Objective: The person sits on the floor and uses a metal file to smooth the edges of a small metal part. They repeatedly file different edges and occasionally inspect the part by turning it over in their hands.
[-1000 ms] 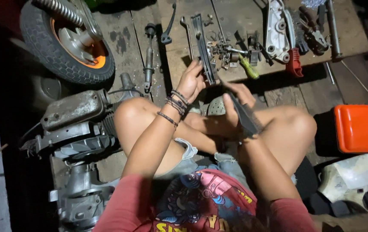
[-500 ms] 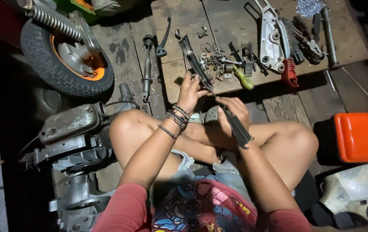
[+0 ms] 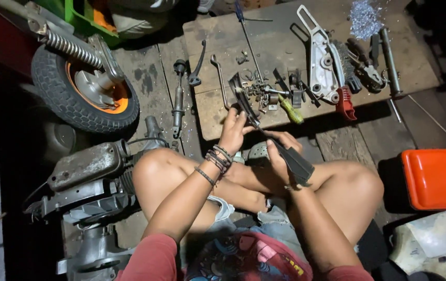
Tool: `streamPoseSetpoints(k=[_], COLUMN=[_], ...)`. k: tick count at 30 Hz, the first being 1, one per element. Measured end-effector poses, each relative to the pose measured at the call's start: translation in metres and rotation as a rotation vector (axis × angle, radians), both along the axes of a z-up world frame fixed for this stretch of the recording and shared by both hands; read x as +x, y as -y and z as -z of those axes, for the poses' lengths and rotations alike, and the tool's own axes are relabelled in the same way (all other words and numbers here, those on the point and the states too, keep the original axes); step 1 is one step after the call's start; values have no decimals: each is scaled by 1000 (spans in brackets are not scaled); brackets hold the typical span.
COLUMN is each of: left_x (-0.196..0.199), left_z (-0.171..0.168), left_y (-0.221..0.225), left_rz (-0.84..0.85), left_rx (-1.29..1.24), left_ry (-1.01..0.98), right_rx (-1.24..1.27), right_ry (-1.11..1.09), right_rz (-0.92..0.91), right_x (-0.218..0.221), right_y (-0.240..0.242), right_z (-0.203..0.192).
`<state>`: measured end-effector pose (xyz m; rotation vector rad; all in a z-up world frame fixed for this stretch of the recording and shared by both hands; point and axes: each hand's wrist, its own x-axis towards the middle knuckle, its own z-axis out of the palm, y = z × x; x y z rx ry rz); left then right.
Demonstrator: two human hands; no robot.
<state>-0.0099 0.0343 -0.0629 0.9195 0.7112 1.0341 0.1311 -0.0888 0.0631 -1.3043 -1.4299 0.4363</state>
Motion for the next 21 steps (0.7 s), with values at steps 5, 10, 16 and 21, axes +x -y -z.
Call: streamPoseSetpoints(k=[5,10,16,21], left_x=[0,6,7,2], left_z=[-6,55,43,-29], left_y=[5,-4,0,19], left_rz=[-22,-45,-25,-34], left_rx=[26,45,45,21], left_ry=[-15,-34,-64,-24], right_rx=[-5,-21,-49,-121], right_ry=[-8,1,-59,-70], right_rz=[29,43,61,63], right_x=[-1,1,2,-2], right_y=[0,2,4,8], right_z=[-3,6,-2,-6])
